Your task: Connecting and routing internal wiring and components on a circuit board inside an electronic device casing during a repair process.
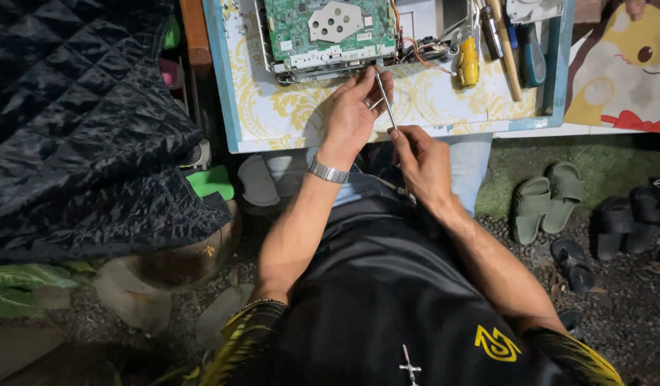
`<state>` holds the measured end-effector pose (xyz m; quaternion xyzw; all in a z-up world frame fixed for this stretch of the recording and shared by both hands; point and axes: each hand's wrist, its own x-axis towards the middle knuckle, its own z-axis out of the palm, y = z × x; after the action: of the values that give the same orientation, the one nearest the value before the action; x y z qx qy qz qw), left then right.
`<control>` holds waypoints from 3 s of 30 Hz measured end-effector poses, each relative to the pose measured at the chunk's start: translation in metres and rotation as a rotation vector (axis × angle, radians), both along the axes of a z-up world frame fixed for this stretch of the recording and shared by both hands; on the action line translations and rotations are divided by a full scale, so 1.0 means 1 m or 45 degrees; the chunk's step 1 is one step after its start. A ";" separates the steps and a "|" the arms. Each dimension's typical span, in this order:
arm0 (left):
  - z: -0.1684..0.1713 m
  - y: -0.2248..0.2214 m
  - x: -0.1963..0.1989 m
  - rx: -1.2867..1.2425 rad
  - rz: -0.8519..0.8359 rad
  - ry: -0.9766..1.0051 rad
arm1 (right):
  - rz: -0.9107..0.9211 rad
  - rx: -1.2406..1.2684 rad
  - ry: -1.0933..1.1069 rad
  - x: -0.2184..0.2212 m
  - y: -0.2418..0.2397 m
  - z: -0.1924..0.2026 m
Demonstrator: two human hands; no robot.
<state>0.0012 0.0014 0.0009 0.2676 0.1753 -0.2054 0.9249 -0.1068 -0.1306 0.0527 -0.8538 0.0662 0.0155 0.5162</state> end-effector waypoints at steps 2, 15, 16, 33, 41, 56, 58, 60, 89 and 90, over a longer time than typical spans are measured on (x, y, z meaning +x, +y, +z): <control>0.002 0.002 0.000 -0.005 -0.017 -0.050 | 0.010 -0.005 -0.010 0.001 0.000 0.000; 0.012 0.005 0.003 0.273 0.032 -0.110 | -0.057 0.156 0.088 0.010 0.015 0.014; 0.012 0.006 0.002 0.290 0.043 -0.151 | -0.073 0.184 0.102 0.010 0.017 0.016; 0.012 0.000 -0.002 0.470 0.149 -0.144 | -0.144 0.444 0.076 0.009 0.032 0.004; 0.007 0.000 -0.005 0.412 0.189 -0.214 | -0.111 0.362 -0.020 0.008 0.035 0.018; 0.007 0.005 -0.012 0.599 0.056 -0.190 | -0.158 1.047 0.075 0.016 0.038 -0.036; 0.011 0.004 -0.014 0.605 -0.179 -0.143 | -0.187 1.362 0.200 0.016 0.038 -0.042; 0.010 0.006 -0.009 0.616 -0.201 -0.144 | -0.229 1.388 0.233 0.016 0.040 -0.031; 0.019 0.012 -0.011 0.515 -0.354 -0.273 | -0.290 1.279 0.533 -0.008 0.035 -0.021; 0.010 0.009 -0.006 0.539 -0.304 -0.265 | -0.336 1.190 0.484 -0.008 0.035 -0.019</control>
<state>-0.0048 0.0103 0.0112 0.4937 0.0856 -0.2431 0.8306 -0.1145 -0.0954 0.0340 -0.4987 0.2518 0.1328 0.8187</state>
